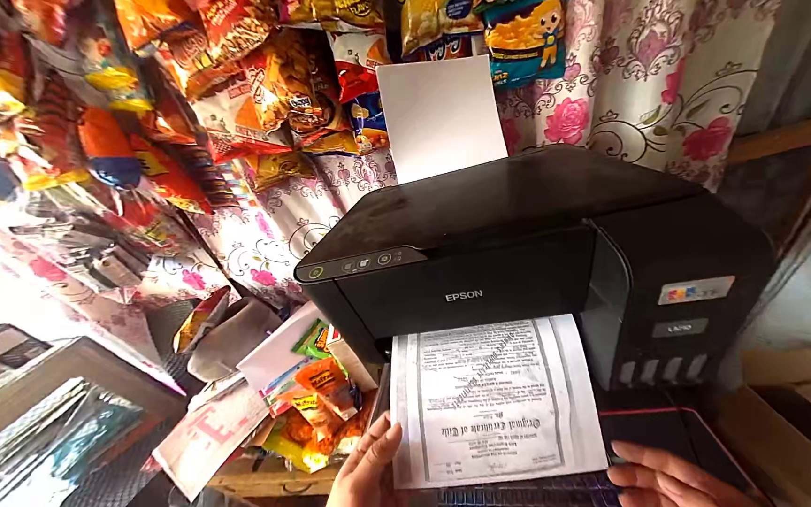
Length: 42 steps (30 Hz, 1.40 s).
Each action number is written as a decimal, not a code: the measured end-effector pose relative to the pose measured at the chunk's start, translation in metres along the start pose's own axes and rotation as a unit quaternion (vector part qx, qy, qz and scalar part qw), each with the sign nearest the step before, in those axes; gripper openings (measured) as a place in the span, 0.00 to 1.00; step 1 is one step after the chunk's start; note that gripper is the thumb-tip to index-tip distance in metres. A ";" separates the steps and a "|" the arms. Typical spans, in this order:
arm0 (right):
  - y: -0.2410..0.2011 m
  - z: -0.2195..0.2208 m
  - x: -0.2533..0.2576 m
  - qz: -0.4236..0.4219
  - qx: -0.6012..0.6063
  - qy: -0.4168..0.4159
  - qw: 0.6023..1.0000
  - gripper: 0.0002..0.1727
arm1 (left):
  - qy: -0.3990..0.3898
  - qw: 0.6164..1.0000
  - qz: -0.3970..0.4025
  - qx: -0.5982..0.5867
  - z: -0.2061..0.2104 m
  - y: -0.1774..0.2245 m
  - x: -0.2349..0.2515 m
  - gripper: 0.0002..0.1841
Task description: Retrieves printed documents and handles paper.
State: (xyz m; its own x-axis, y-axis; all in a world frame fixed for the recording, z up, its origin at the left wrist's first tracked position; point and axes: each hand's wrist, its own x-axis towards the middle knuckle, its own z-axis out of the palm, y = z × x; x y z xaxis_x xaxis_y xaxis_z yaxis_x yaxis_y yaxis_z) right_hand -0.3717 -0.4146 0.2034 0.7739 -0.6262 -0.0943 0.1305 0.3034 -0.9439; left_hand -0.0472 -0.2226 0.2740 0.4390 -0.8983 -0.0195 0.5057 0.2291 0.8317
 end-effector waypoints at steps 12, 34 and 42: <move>-0.005 0.056 -0.017 -0.036 -0.013 0.041 0.998 0.22 | -0.101 0.993 -0.044 -0.049 -0.021 -0.011 -0.019 0.17; -0.004 0.101 -0.029 -0.032 0.074 0.205 0.975 0.21 | -0.075 0.988 -0.131 -0.017 -0.020 -0.007 -0.002 0.19; -0.016 0.061 0.010 -0.050 0.064 0.063 0.995 0.18 | -0.068 0.995 -0.027 0.072 -0.029 -0.014 0.014 0.15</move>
State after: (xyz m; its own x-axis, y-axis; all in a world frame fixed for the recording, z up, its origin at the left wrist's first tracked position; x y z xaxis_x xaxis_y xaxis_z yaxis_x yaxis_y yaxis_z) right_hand -0.3286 -0.3815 0.2364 0.6705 -0.7404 -0.0482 0.2867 0.3184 -0.9036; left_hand -0.0266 -0.2273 0.2458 0.3054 -0.9522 0.0012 0.4098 0.1326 0.9025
